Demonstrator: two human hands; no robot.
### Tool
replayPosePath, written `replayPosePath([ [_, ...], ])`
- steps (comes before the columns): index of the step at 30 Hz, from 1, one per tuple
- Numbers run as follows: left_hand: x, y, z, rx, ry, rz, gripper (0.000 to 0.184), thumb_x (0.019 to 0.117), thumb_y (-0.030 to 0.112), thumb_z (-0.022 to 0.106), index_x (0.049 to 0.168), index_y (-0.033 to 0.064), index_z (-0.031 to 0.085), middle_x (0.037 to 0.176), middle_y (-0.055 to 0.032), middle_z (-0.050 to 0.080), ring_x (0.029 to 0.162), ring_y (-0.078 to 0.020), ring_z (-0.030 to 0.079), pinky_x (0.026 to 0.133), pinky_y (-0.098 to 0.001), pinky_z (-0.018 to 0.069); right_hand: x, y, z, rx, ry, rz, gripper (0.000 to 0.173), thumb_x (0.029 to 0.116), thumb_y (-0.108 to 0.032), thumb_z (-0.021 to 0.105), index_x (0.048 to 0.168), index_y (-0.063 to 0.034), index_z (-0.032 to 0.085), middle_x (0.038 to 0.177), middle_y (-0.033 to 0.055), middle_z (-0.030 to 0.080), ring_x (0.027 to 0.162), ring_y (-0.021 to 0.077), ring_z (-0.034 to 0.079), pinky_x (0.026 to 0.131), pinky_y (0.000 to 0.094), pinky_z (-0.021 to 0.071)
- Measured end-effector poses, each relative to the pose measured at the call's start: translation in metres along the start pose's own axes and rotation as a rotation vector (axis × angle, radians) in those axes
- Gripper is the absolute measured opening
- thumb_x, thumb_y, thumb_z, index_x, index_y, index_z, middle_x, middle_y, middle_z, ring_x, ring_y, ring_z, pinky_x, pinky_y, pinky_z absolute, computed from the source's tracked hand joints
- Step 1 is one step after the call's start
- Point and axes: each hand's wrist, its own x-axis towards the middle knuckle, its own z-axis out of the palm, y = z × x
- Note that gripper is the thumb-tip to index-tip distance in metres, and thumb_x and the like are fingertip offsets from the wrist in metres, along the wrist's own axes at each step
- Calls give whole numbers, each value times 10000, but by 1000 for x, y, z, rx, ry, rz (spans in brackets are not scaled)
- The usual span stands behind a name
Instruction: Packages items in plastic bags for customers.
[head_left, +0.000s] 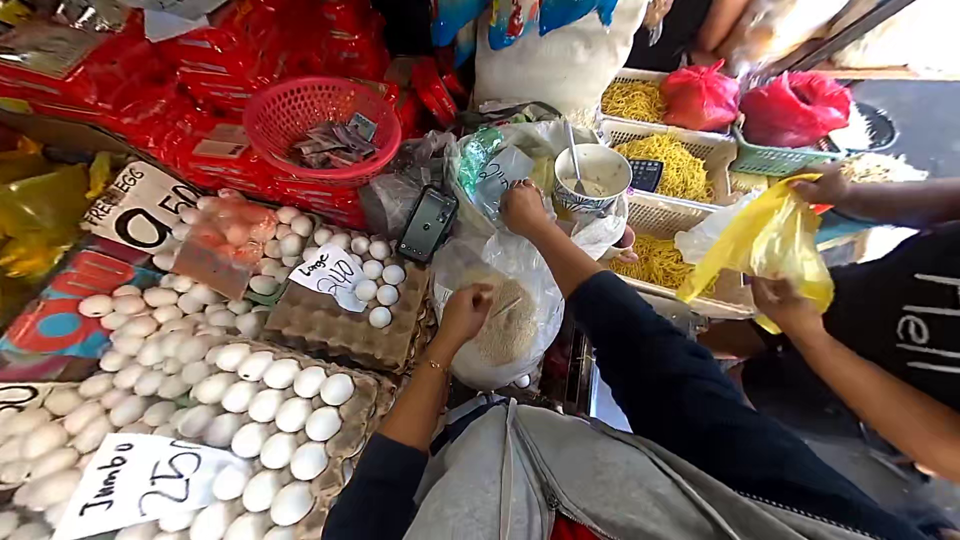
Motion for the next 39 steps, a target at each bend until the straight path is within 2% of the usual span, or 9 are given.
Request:
replayPosePath([
  [5,38,12,-46,-256,182,172,339,1039,146,570,1328,-24,622,1169,-228,685,1040,-306,688,960,-479,549,8,-16,-39,203,30,113,268,986,-189,616,1099,35,713,1176,302,667,1179,501,603,937,722,457],
  [8,56,31,-64,-501,162,118,326,1061,97,511,1348,-44,578,1236,-216,646,1054,-249,668,949,-408,548,22,-15,-67,246,11,114,292,990,-213,622,1078,47,721,1143,301,676,1133,486,626,942,716,451],
  [13,72,45,-72,-784,55,-25,335,1097,235,471,1325,13,576,1069,-86,699,894,-138,685,818,-308,567,29,-16,-88,235,56,97,289,965,-233,655,1005,45,724,1076,278,686,1080,447,643,910,690,465],
  [21,113,68,-71,-1021,-103,-30,870,1060,603,-5,1447,-43,431,1288,-212,635,1096,-265,682,943,-417,555,-5,-42,-92,340,289,17,254,1031,-176,566,1069,54,666,1019,229,687,977,371,675,906,568,513],
  [24,134,85,-83,-1068,-72,35,905,1033,654,-12,1425,-34,426,1200,-164,642,1022,-210,673,904,-379,557,-37,-59,-86,277,301,-128,244,1033,-116,516,1051,78,662,1041,257,680,1011,412,676,920,599,516],
  [28,162,94,-99,-1049,34,65,378,1128,206,347,1353,-67,480,1187,-150,679,996,-157,697,913,-302,560,-89,-76,-60,187,384,-297,229,1028,-81,517,1048,83,676,1024,277,675,975,448,685,857,598,543],
  [32,161,94,-114,-930,45,107,370,1092,48,368,1454,-30,395,1155,-151,696,936,-160,720,864,-292,577,-119,-69,-34,203,414,-387,188,1004,-81,569,980,62,688,989,239,684,963,413,690,846,548,557],
  [36,103,95,-131,-629,-154,300,410,1074,57,413,1485,50,402,1038,-99,718,881,-142,712,838,-304,587,-138,-59,-41,651,361,-159,403,1030,-214,607,1341,42,601,1360,230,600,1120,299,668,898,435,585],
  [39,41,90,-143,-460,-441,392,443,1035,32,421,1475,79,439,959,-75,735,816,-163,730,771,-334,623,-147,-57,-60,1135,235,9,552,1075,-303,480,1537,-18,378,1422,144,569,1195,224,639,965,415,566],
])
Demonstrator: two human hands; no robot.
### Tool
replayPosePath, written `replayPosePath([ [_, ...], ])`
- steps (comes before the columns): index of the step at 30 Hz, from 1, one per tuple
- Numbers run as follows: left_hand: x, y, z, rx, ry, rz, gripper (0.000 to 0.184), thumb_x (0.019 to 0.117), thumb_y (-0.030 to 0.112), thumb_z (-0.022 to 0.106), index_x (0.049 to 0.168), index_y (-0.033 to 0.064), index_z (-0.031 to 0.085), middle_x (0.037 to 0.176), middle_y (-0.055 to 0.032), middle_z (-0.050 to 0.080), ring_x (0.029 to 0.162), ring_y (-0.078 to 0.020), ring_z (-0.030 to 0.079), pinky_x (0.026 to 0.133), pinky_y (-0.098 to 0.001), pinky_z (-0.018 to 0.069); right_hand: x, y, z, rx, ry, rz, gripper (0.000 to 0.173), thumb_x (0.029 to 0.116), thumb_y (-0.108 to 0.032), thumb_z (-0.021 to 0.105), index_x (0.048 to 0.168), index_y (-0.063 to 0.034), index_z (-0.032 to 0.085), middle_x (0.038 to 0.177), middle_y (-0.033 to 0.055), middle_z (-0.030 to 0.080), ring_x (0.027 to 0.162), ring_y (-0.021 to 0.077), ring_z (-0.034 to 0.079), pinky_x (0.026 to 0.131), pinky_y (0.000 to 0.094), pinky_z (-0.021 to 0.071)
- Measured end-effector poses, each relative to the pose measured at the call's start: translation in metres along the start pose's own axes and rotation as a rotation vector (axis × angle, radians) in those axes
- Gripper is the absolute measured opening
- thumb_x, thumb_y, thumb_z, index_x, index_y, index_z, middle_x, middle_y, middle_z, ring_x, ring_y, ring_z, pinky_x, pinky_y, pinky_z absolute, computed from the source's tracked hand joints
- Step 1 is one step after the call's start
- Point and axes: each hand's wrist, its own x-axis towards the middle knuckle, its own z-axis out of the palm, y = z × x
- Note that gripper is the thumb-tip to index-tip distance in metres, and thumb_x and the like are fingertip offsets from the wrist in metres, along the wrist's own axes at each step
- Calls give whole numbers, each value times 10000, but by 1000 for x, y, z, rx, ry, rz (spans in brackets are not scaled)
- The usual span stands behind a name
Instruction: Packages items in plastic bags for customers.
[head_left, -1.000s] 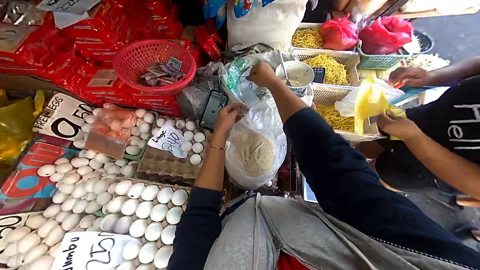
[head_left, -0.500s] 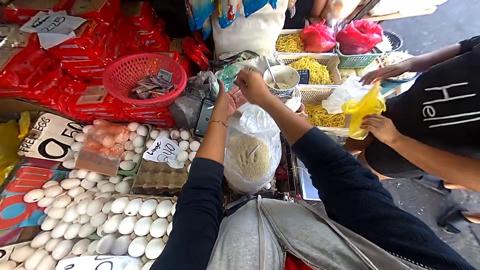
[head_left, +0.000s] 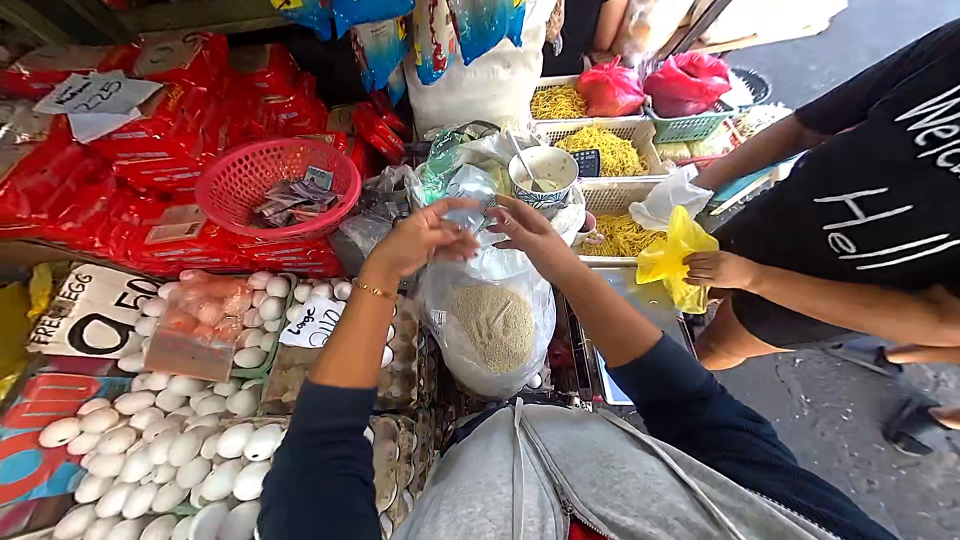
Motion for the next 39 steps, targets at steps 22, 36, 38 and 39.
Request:
replayPosePath([
  [22,-90,-13,3,322,39,88,155,1028,103,556,902,60,636,689,43,658,590,-21,624,574,-175,537,-15,0,17,-63,-37,-429,210,1033,-141,558,842,-83,625,743,-83,612,678,-2,591,677,225,531],
  [36,-107,-12,7,-509,581,379,251,1099,143,362,1059,193,605,1017,2,721,1032,-192,715,968,-393,581,-105,40,32,-219,-435,-165,265,1021,-197,615,1074,35,733,974,73,729,876,48,670,821,241,561],
  [38,-104,-11,26,-380,479,333,275,1079,121,387,1014,233,630,931,78,708,914,-85,700,897,-297,589,-106,24,33,-214,-320,-172,365,1012,-220,616,1264,38,671,1155,149,704,961,154,688,850,336,582],
  [39,-103,-11,36,-242,423,301,243,1041,89,446,1016,222,648,903,96,704,845,-53,688,835,-271,596,-106,15,33,-196,-230,-192,423,1008,-241,608,1331,33,620,1236,160,678,992,167,687,846,346,586],
])
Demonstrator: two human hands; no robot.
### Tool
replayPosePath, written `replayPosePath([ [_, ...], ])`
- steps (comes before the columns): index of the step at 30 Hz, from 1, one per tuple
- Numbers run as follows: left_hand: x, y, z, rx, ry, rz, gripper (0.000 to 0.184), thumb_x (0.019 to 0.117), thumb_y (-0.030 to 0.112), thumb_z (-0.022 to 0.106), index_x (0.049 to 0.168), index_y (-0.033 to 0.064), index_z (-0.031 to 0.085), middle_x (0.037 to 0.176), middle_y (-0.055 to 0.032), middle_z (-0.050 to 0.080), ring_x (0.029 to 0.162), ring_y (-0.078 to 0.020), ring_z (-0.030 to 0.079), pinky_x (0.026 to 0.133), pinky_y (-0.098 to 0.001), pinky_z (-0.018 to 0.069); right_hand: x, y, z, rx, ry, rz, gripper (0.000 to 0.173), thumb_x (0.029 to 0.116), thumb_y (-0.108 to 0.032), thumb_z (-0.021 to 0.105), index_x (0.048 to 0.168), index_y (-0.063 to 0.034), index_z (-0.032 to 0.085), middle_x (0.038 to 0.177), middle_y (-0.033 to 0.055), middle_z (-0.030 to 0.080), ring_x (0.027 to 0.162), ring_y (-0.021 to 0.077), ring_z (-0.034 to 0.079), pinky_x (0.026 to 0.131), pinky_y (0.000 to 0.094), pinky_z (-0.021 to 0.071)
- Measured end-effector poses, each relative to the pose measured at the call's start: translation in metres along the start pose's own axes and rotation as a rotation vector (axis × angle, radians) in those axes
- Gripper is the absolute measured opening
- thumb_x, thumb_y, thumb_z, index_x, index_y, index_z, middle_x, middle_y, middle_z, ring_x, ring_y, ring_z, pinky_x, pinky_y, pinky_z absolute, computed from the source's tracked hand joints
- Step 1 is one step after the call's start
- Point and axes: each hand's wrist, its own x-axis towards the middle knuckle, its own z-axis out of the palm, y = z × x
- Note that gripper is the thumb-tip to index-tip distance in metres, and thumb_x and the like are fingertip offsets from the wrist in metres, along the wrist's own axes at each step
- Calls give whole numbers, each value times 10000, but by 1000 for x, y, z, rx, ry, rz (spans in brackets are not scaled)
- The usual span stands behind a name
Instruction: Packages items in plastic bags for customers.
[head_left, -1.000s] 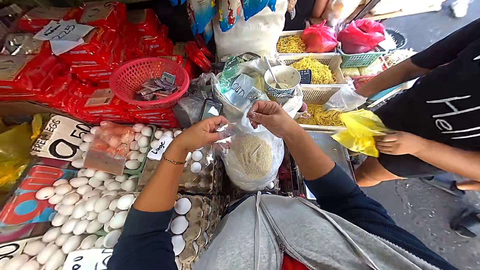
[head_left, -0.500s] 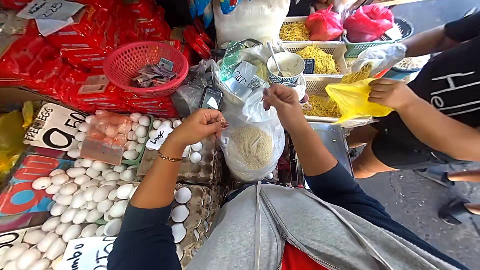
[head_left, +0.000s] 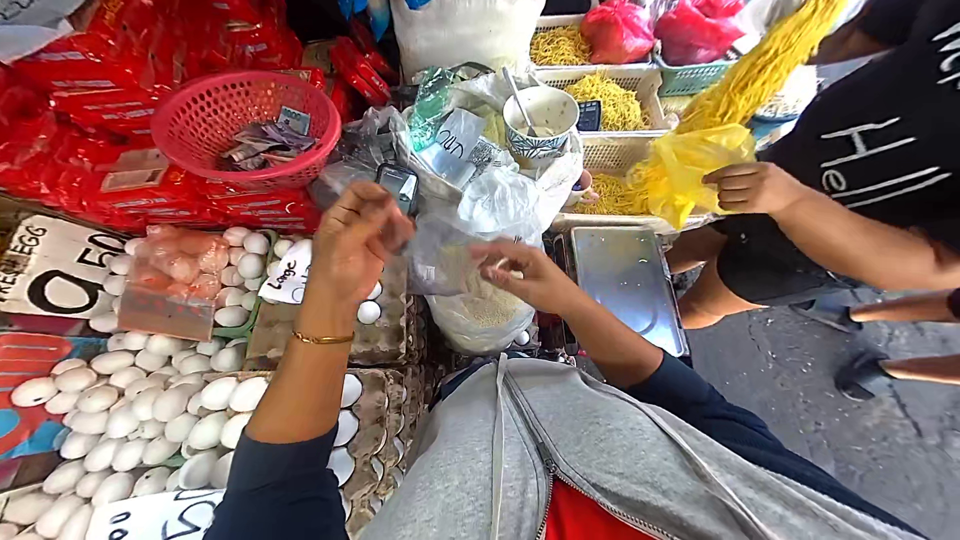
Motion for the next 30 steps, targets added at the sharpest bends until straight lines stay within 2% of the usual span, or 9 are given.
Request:
replayPosePath([
  [2,-8,-4,23,307,-155,-30,118,962,51,582,1041,89,661,906,33,692,780,-75,678,757,-292,609,2,-19,-4,13,139,-42,503,987,-264,615,1391,28,552,1245,145,654,981,152,671,785,311,579],
  [3,-13,-7,34,441,-227,-40,102,962,68,623,1046,32,669,904,-8,694,757,-84,680,730,-290,612,2,-24,-5,13,174,-82,468,968,-231,638,1346,34,564,1179,129,654,951,142,666,758,295,577],
  [7,-17,-22,54,621,-358,-68,105,984,137,672,997,33,681,824,-31,684,675,-77,657,647,-245,586,-1,-23,-1,-53,251,-167,50,963,-31,633,969,18,622,835,69,627,713,91,616,650,239,550],
  [10,-14,-25,56,603,-383,-89,74,985,118,662,977,45,672,808,-18,678,682,-73,663,658,-235,585,-8,-16,-5,-74,314,-152,108,1007,-52,584,917,8,596,780,29,575,678,36,560,645,187,504],
  [14,-6,-35,54,500,-366,-98,70,997,86,614,957,40,649,804,28,660,724,-42,661,726,-231,591,-17,-8,-19,-72,376,-123,177,1040,-126,551,942,8,614,818,17,600,739,27,589,703,203,518],
  [18,-6,-32,61,702,-467,-61,142,1020,151,603,972,31,661,781,-25,656,675,-78,645,657,-255,567,-20,-12,-22,-48,274,-73,149,1020,-125,584,1031,15,636,911,39,650,820,44,636,737,221,552],
  [23,-10,-27,69,804,-508,-18,180,1045,188,576,932,65,642,690,-14,596,562,-72,564,528,-215,480,-21,-6,-24,-18,290,-101,147,1021,-97,569,909,-9,608,753,-26,582,673,-9,556,649,173,490],
  [28,-13,-31,69,742,-496,-45,250,1065,201,539,862,76,612,642,-2,552,513,-62,525,477,-190,441,-19,1,-15,-27,373,-125,353,1059,-155,522,716,-71,530,609,-70,453,542,-27,415,524,160,344],
  [30,-10,-36,67,652,-475,-71,296,1076,199,502,819,81,592,621,28,530,501,-34,507,483,-176,442,-17,2,-14,-7,389,-125,395,1065,-165,516,677,-91,500,585,-79,443,518,-29,400,506,164,326],
])
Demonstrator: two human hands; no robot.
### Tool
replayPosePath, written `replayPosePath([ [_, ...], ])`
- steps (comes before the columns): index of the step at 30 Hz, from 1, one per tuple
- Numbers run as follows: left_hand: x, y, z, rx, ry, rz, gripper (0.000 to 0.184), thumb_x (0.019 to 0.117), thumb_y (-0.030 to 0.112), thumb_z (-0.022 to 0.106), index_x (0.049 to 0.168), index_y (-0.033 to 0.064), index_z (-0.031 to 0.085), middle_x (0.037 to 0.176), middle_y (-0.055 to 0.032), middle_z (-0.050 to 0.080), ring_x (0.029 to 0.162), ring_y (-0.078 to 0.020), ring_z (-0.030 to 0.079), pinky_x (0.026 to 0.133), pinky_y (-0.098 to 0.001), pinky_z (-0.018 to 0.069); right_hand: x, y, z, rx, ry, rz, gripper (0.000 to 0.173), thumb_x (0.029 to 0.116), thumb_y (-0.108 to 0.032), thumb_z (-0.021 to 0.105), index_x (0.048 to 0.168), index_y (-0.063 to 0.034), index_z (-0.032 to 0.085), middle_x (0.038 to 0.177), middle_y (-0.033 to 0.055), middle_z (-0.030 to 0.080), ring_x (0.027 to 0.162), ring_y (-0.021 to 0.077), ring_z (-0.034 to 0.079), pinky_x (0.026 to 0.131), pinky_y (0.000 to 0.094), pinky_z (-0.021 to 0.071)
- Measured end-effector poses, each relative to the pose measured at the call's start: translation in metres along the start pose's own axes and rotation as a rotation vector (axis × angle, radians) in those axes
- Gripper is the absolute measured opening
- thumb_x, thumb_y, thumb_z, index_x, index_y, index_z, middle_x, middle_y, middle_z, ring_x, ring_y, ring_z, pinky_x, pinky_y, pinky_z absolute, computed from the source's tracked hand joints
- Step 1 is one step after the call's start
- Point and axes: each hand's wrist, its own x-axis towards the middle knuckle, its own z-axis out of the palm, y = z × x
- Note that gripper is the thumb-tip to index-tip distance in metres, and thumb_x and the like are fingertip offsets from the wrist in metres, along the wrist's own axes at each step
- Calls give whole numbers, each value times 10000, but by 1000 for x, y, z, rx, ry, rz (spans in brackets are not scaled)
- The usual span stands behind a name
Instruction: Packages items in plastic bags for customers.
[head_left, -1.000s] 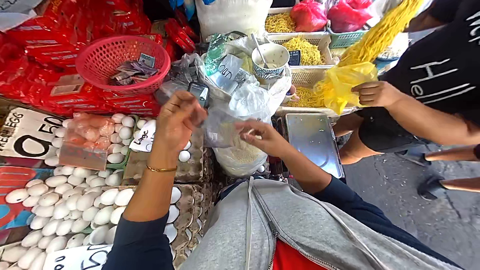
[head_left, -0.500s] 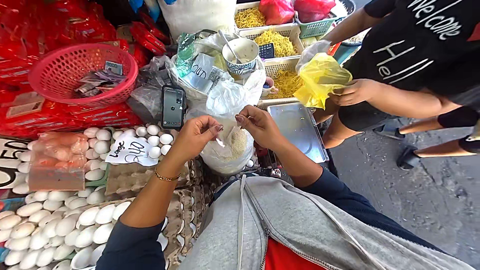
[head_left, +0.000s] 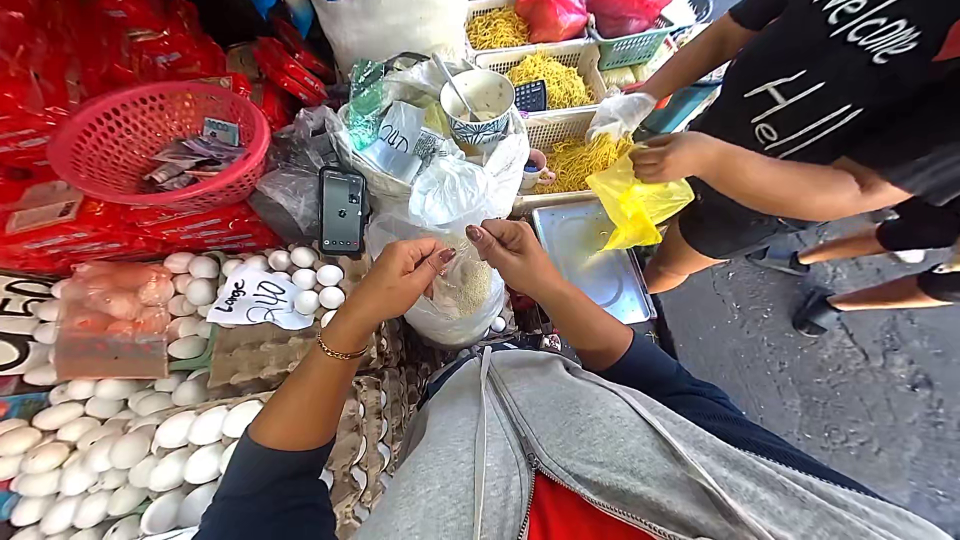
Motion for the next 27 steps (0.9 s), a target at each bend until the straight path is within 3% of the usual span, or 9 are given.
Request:
replayPosePath([
  [6,-1,-2,-3,-234,51,-113,358,1088,215,482,751,131,565,558,70,433,426,-2,351,403,-145,292,4,0,-6,159,-86,10,58,1003,-41,581,1008,4,618,883,-12,644,802,23,635,781,232,569],
  [10,-8,-8,-9,-366,-61,-87,272,1037,194,544,769,153,564,512,84,394,381,15,322,364,-128,275,5,-3,-6,164,-69,1,86,1020,-82,569,942,-50,589,788,-57,591,695,-7,573,669,193,516],
  [15,-26,-20,-35,-445,-176,-211,245,1036,147,480,874,127,662,484,105,391,366,35,322,353,-119,289,14,-10,-34,119,174,-64,277,1058,-176,516,784,-164,556,659,-129,494,580,-41,463,561,166,414],
  [17,-27,-27,-44,-326,-209,-203,208,1008,195,538,1035,90,716,603,90,556,493,27,501,479,-139,446,18,-15,-40,95,198,-98,322,1066,-181,510,744,-184,512,627,-137,448,553,-44,425,542,161,376],
  [18,-24,-27,-45,-255,-240,-176,322,988,284,590,1185,47,685,820,46,680,709,-13,641,684,-199,563,19,-17,-36,53,169,-116,329,1062,-174,514,733,-166,507,623,-128,448,551,-46,426,537,157,378],
  [20,-13,-17,-32,-226,-259,-68,590,950,414,638,1350,-18,593,1233,-56,698,1119,-105,661,1005,-304,536,19,-21,-11,-31,51,-149,332,1042,-145,529,715,-81,542,634,-79,486,571,-38,456,554,163,403],
  [21,-7,-10,-21,-268,-216,-15,495,957,336,650,1302,-17,616,1210,-51,708,1113,-96,666,1001,-292,537,19,-22,3,-53,-8,-165,341,1035,-142,543,708,-47,553,632,-52,500,577,-28,467,562,168,401],
  [23,2,-5,-7,-445,-135,69,109,977,64,619,1037,26,702,935,11,756,874,-61,722,833,-255,605,23,-22,18,-86,-56,-193,354,1040,-144,549,706,-27,544,625,-32,495,575,-21,468,563,165,396],
  [27,-17,-16,-32,-265,-169,57,165,1001,57,561,895,28,685,802,-1,746,748,-47,715,717,-221,590,32,-14,-2,-111,51,-169,388,1054,-170,533,676,-99,484,594,-91,406,524,-43,376,516,153,328],
])
